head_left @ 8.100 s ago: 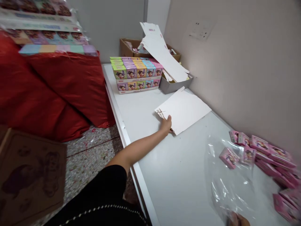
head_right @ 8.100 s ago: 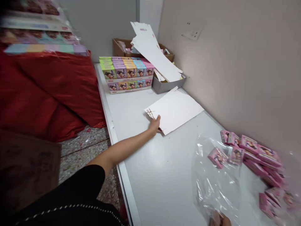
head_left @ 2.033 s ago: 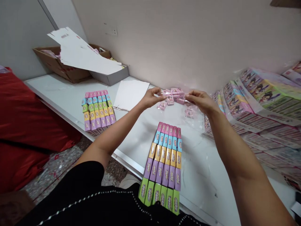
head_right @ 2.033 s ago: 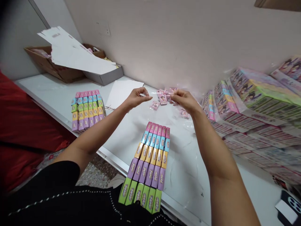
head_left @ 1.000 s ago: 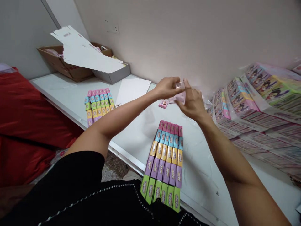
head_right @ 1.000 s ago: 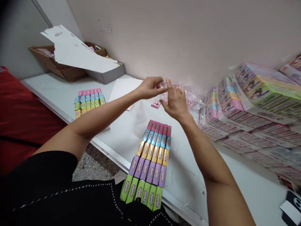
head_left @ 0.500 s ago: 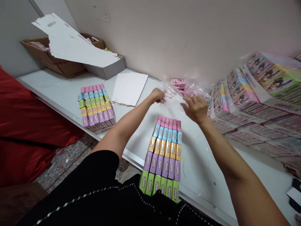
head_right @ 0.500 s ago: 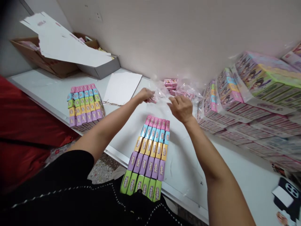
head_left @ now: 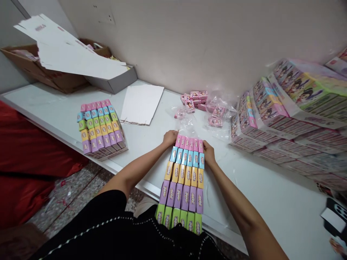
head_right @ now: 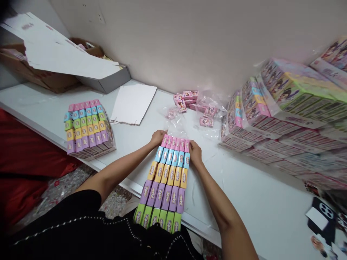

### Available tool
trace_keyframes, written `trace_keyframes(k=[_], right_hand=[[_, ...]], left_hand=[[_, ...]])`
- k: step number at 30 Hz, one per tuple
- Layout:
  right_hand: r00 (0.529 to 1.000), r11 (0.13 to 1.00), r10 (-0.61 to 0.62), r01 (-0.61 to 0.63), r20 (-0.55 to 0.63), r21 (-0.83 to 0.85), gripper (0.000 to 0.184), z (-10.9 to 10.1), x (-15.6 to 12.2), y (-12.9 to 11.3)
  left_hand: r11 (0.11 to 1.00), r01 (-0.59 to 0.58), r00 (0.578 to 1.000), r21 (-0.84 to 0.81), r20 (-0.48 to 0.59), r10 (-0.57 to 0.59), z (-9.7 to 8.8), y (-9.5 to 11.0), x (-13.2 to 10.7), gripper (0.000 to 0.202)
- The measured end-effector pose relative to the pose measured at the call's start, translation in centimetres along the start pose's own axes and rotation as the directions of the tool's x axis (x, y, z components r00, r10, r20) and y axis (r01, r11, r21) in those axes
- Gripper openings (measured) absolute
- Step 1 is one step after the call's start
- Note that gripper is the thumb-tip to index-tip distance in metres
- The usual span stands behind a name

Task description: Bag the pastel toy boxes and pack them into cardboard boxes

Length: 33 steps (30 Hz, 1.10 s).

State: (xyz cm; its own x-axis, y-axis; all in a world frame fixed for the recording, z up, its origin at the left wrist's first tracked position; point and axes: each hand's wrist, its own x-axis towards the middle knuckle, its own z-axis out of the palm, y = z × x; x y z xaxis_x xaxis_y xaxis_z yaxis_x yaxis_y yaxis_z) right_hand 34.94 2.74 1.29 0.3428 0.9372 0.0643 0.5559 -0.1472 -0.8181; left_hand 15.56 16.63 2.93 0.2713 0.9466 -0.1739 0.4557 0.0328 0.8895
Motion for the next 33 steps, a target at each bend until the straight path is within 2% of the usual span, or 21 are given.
trace_keyframes(k=[4, 9, 13, 16, 19, 23, 26, 27, 29, 31, 33], right_hand=[[0.996, 0.988, 0.067, -0.059, -0.053, 0.146, 0.027, -0.3, -0.1, -1.0], [0.994, 0.987, 0.046, -0.029, -0.103, 0.158, 0.024, -1.0, -0.1, -1.9], [0.994, 0.992, 0.051, -0.040, -0.095, 0.121, 0.023, -1.2, -0.5, -2.4], [0.997, 0.996, 0.059, -0.055, -0.058, 0.063, 0.018, -1.5, -1.0, -2.8], [0.997, 0.997, 0.072, -0.072, -0.032, 0.011, 0.021, -2.2, -1.4, -3.4], [0.992, 0.997, 0.057, -0.062, -0.111, -0.042, 0.036, -3.0, -1.8, -3.9], [0.987, 0.996, 0.019, -0.033, -0.158, -0.081, 0.040, -3.0, -2.3, -3.7], [0.987, 0.994, -0.012, -0.005, -0.160, -0.105, 0.039, -2.9, -2.5, -3.6], [0.970, 0.972, -0.157, 0.118, -0.186, -0.204, 0.039, -2.7, -2.9, -3.2], [0.906, 0.898, -0.368, 0.287, -0.211, -0.333, 0.038, -2.5, -3.1, -2.8], [0.820, 0.794, -0.542, 0.426, -0.187, -0.434, 0.033, -2.5, -3.2, -2.5]], left_hand=[[0.990, 0.067, 0.998, -0.123, 0.026, -0.064, 0.0, 1.2, -0.6, 0.046], [0.927, 0.160, 0.987, -0.338, 0.069, -0.145, 0.0, 2.8, -1.7, 0.041], [0.893, 0.161, 0.987, -0.421, 0.042, -0.158, 0.1, 2.9, -4.1, 0.028], [0.903, 0.146, 0.989, -0.403, 0.026, -0.148, -0.2, 2.2, -5.6, 0.024], [0.940, 0.126, 0.990, -0.318, -0.022, -0.140, -0.6, 1.1, -5.9, 0.024], [0.987, 0.055, 0.985, -0.153, -0.152, -0.079, -0.8, -0.2, -5.2, 0.010], [0.997, -0.043, 0.977, -0.064, -0.211, 0.028, -0.8, -1.2, -4.8, 0.018], [0.993, -0.106, 0.971, -0.043, -0.220, 0.094, -0.7, -1.5, -4.7, 0.024], [0.966, -0.256, 0.946, -0.023, -0.212, 0.246, -0.6, -2.2, -4.5, 0.029], [0.936, -0.350, 0.923, -0.037, -0.185, 0.337, -0.4, -2.9, -4.2, 0.029], [0.935, -0.351, 0.927, -0.051, -0.159, 0.339, -0.4, -3.5, -3.8, 0.031]])
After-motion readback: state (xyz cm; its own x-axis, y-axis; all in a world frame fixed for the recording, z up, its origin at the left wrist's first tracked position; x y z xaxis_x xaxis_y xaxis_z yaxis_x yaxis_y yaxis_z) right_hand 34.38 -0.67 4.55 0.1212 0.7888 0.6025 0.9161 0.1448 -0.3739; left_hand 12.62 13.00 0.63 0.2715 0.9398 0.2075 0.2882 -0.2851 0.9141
